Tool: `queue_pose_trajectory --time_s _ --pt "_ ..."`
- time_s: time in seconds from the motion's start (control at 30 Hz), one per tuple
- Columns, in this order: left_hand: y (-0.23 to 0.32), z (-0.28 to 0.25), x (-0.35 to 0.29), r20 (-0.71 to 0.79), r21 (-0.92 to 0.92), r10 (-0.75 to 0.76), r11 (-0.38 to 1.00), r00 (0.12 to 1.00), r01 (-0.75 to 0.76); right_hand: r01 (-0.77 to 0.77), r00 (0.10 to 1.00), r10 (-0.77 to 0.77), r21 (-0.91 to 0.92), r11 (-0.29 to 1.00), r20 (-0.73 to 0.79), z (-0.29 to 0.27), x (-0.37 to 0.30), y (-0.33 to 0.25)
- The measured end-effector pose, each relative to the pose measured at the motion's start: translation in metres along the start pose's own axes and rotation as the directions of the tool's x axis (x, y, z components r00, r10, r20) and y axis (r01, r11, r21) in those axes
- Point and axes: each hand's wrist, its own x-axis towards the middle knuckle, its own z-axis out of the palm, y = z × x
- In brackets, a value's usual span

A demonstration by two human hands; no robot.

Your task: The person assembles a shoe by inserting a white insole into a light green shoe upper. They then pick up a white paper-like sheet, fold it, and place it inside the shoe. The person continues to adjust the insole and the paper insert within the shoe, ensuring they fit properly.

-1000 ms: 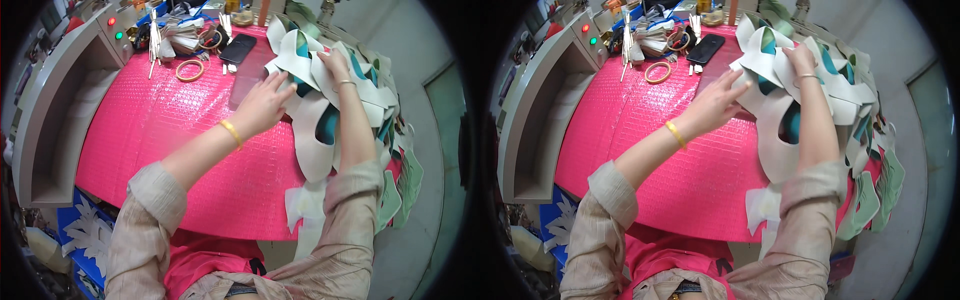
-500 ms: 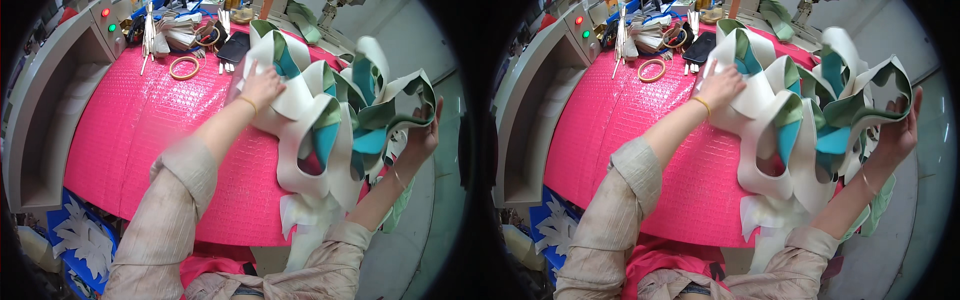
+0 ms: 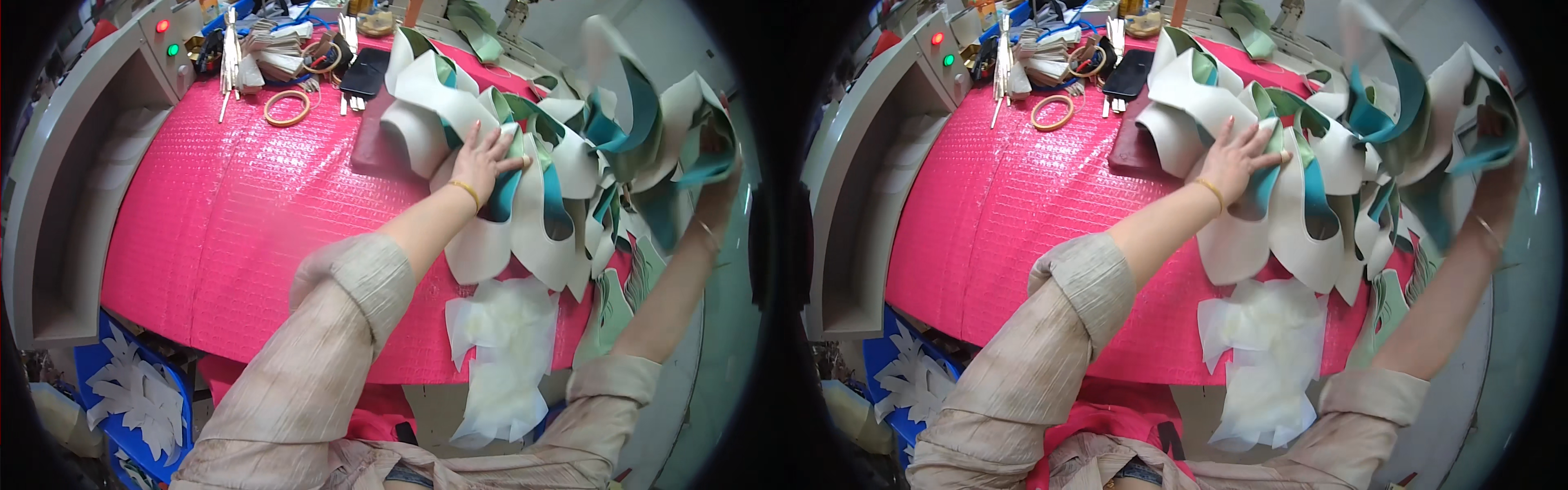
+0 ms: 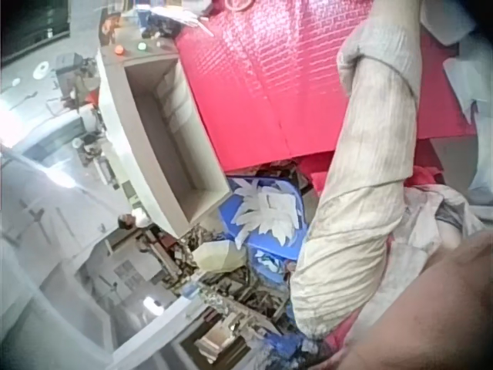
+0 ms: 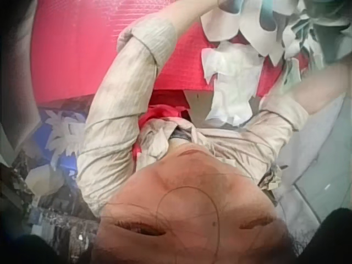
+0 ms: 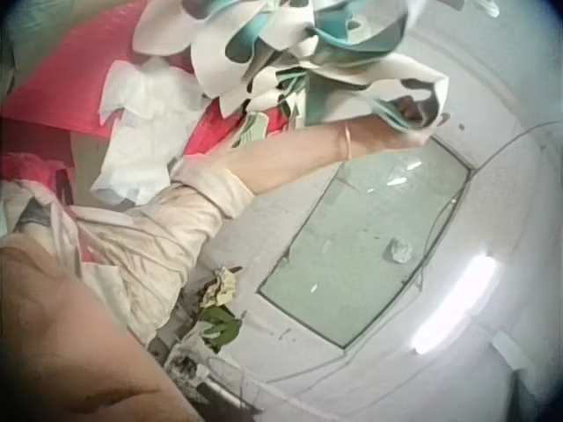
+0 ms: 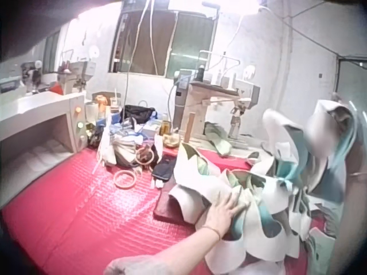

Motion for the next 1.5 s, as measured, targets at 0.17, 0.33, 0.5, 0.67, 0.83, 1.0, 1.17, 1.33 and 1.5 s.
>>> queue_pose_trajectory --time_s 0.17,0.33,0.5,0.67,0.83,1.0,1.17,1.33,1.5 --pt "-0.018 -0.022 0.030 -0.206 -0.677 -0.169 0.736 0.964 -0.016 -0.061 0.904 0.131 -0.181 0.982 0.407 0.022 -0.029 0.020" --pt "-0.014 -0.118 -0.012 -0.585 -0.618 -0.332 0.773 0.740 -0.142 -0.293 0.805 0.318 -0.130 0.947 0.500 0.036 -0.081 0.045" --pt "-0.017 -0.108 -0.002 -0.443 -0.286 -0.037 0.953 0.896 -0.102 -0.222 0.810 0.253 -0.123 0.967 0.529 0.059 -0.084 0.074" --pt "-0.040 -0.027 0.010 -0.068 -0.076 -0.138 0.988 0.988 0.133 0.101 0.995 -0.099 -0.095 0.990 0.022 0.022 -0.053 0.009" --pt "-0.041 -0.034 -0.008 -0.090 -0.345 -0.235 0.919 0.968 0.191 0.149 0.988 -0.128 -0.359 0.921 0.083 0.038 -0.068 -0.041" --pt "-0.040 -0.103 -0.077 0.568 -0.600 0.278 -0.505 0.775 0.621 -0.190 0.823 0.117 0.076 0.979 0.557 0.089 -0.110 0.002" --pt "-0.080 -0.109 -0.158 0.346 -0.329 0.199 -0.890 0.917 0.317 -0.402 0.183 0.304 -0.211 0.891 0.935 0.166 -0.223 -0.010" --pt "-0.130 -0.144 -0.253 0.476 -0.610 -0.039 -0.735 0.879 0.297 0.134 -0.498 0.079 -0.013 0.991 0.864 0.201 -0.315 -0.003" --pt "-0.126 -0.173 -0.278 0.651 -0.633 0.032 -0.529 0.759 0.566 0.099 -0.439 -0.091 0.149 0.984 0.894 0.204 -0.362 -0.001"
